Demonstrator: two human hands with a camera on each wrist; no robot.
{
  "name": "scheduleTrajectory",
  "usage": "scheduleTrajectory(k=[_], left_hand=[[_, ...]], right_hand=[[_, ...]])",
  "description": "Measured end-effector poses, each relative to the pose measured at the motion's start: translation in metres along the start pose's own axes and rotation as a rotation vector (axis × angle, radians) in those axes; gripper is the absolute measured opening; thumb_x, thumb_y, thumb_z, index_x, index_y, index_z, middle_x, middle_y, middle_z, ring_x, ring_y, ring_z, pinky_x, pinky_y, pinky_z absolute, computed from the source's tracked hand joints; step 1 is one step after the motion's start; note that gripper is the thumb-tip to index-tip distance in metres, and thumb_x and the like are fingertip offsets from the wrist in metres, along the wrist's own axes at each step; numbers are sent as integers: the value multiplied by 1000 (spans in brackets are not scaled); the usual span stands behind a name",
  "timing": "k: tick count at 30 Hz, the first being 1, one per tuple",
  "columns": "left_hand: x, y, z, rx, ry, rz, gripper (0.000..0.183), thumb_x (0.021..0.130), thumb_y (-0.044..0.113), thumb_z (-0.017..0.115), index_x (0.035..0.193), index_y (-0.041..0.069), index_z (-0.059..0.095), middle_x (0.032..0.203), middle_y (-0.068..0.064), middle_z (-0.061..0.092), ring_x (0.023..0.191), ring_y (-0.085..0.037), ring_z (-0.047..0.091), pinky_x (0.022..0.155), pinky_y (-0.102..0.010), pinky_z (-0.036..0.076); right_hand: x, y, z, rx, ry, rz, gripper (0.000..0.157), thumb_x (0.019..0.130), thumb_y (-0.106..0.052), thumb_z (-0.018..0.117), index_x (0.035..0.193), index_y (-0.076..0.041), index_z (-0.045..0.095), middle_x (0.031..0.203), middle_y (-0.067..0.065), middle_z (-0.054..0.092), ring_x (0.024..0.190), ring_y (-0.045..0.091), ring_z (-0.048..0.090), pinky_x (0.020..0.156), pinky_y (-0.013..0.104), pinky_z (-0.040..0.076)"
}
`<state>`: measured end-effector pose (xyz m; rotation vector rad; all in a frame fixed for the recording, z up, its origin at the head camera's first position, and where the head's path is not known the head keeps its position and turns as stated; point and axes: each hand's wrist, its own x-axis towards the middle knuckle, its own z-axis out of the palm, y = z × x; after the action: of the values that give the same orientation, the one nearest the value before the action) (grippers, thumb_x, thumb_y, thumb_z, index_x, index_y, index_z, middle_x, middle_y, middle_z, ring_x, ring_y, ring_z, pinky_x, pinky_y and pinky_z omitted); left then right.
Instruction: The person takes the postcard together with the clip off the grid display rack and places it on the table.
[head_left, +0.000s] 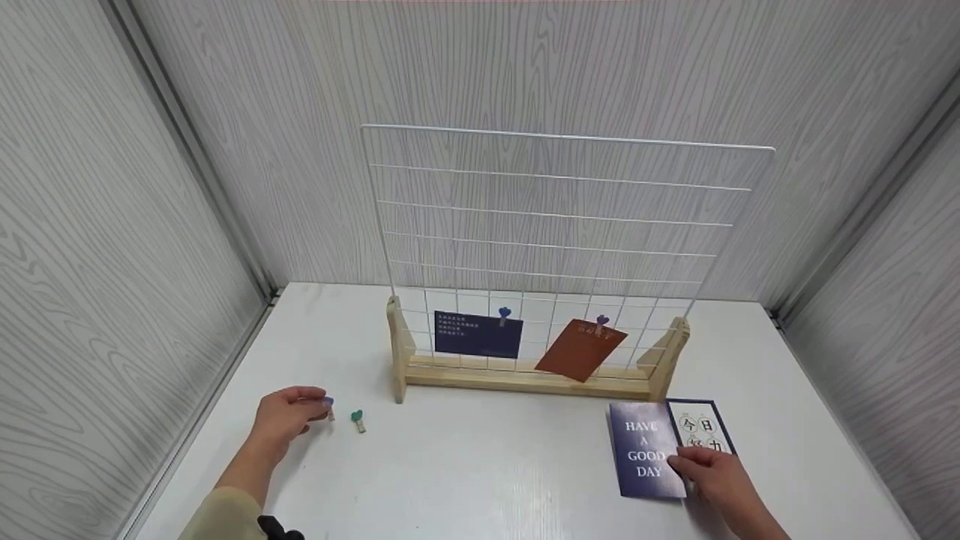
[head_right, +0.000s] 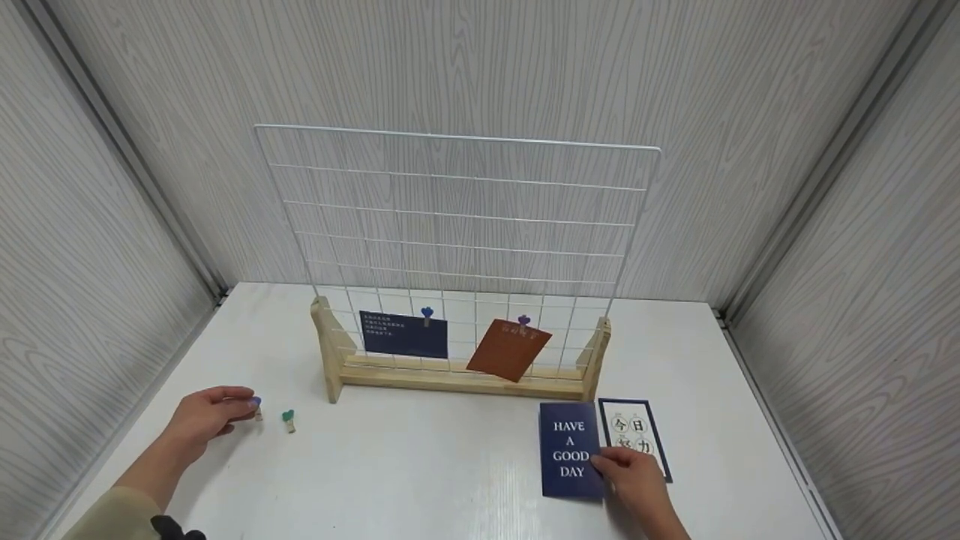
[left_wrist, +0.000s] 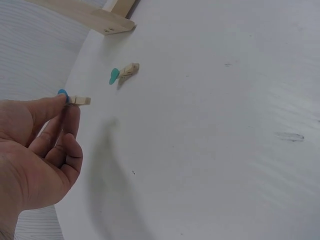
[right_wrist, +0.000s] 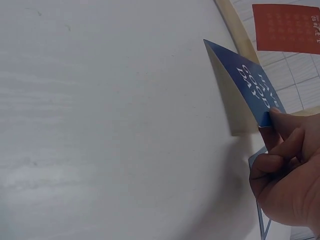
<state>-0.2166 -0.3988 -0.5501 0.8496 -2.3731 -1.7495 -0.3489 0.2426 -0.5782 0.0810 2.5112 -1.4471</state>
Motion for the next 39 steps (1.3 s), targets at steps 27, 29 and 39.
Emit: scheduleTrajectory(k=[27,29,39], left_hand=[[5,-14,14,-3,32,-21,34,98,3,73,128,-11,66,114,-19,74,92,-17,72,81,-26,59],[7,-17,13,-3,34,-19,33,98,3,72,127,-11,65,113,-18,74,91,-16,72,79,-25,58],[11,-23,12,-69,32,-23,34,98,2,73,127,-13,64,102,-11,77,85,-15,73,74,-24,58]], right_hand=[[-5,3,2,-100,-20,34,29,95,-20,79,113,4,78,84,3,70,73,20,56,57,28,43],[-5,2,2,-106,-14,30,29,95,-20,79,112,3,79,85,4,70,73,20,56,58,28,43],[-4,1,2,-138,-22,24,31,96,-22,79,113,4,79,95,7,74,81,20,57,66,30,44]])
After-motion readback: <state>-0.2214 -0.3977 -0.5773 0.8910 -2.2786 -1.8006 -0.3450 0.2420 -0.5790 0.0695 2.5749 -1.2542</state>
